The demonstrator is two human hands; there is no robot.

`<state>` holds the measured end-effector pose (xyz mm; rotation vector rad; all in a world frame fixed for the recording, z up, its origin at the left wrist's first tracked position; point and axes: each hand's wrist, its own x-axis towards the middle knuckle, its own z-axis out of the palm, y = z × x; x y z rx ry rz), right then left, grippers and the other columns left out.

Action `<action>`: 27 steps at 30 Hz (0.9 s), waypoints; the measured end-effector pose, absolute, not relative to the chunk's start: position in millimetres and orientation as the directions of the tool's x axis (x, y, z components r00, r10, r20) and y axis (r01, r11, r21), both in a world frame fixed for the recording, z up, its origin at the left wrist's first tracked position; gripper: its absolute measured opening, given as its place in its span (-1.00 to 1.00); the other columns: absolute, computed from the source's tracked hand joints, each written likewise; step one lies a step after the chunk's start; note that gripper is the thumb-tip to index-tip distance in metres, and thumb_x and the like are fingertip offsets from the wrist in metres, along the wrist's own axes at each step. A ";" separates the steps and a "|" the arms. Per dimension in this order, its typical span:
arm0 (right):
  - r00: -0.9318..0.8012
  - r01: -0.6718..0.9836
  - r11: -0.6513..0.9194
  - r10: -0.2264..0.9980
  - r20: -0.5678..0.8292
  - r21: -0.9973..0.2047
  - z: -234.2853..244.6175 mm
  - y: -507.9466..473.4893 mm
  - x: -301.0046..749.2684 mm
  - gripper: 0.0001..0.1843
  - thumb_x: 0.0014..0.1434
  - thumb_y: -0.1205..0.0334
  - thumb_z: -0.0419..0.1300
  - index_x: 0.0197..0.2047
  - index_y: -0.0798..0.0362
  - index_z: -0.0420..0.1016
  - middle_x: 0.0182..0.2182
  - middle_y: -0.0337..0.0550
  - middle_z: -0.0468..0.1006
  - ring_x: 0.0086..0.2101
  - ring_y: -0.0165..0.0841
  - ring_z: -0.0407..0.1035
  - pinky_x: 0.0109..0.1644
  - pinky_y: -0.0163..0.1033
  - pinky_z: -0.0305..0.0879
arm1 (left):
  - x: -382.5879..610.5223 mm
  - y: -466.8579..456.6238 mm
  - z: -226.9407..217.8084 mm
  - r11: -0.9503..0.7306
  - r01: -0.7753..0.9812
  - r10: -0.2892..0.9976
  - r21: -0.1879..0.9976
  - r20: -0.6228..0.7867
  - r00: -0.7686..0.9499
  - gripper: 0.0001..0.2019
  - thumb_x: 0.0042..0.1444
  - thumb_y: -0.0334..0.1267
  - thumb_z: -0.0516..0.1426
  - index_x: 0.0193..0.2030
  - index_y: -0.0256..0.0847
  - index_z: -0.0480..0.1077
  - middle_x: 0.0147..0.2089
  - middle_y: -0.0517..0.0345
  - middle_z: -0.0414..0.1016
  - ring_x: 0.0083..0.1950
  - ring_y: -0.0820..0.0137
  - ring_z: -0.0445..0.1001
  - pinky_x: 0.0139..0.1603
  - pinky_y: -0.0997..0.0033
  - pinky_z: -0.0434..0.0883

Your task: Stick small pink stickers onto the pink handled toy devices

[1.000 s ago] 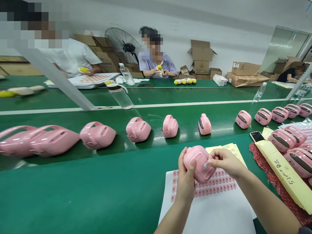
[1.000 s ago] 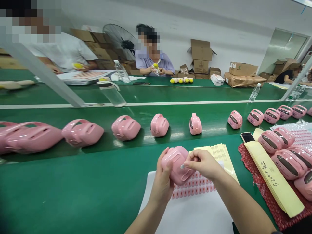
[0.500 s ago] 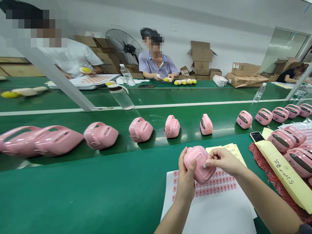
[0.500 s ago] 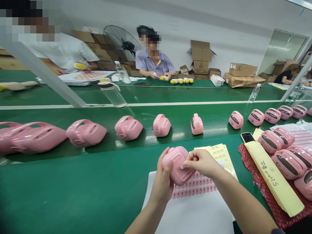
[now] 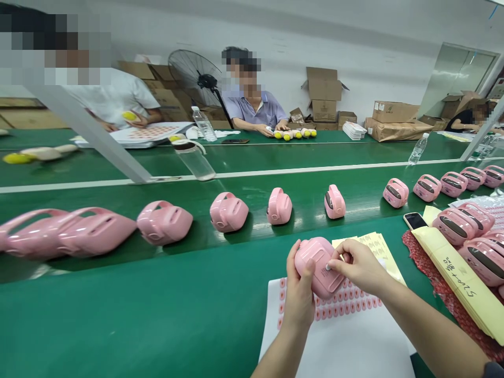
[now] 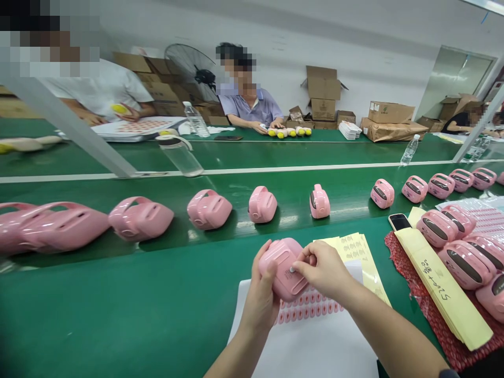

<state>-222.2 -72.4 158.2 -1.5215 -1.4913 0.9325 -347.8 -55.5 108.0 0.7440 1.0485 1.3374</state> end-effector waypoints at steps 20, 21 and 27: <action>0.148 0.711 0.275 0.841 0.520 -0.647 90.7 -99.2 -161.0 -0.65 0.13 0.35 0.07 0.02 0.05 0.27 -0.26 -0.07 0.53 -0.24 -0.22 0.40 -0.14 -0.07 0.32 | -374.0 -56.1 100.4 0.340 -0.800 0.848 0.494 -0.529 0.034 -0.63 0.19 -0.11 -0.05 0.09 0.00 0.35 -0.36 0.18 0.59 -0.32 0.27 0.55 -0.13 0.19 0.44; 0.102 0.748 0.253 0.870 0.482 -0.614 80.5 -98.4 -155.4 -0.58 0.09 0.38 0.09 0.06 0.05 0.25 -0.22 -0.04 0.53 -0.19 -0.19 0.39 -0.11 -0.03 0.32 | -378.4 -56.2 91.8 0.346 -0.823 0.856 0.450 -0.510 0.081 -0.62 0.19 -0.08 -0.05 0.12 0.04 0.33 -0.35 0.18 0.60 -0.33 0.26 0.56 -0.11 0.17 0.43; -0.032 0.825 0.299 0.872 0.489 -0.480 37.1 -93.2 -170.9 -0.49 0.01 0.55 0.06 0.05 0.05 0.34 -0.30 -0.05 0.54 -0.27 -0.18 0.37 -0.19 -0.03 0.33 | -401.2 -51.3 47.1 0.402 -0.848 0.911 0.345 -0.244 0.332 -0.47 0.09 0.02 0.08 0.23 0.22 0.14 -0.18 0.21 0.62 -0.19 0.23 0.57 -0.01 0.17 0.39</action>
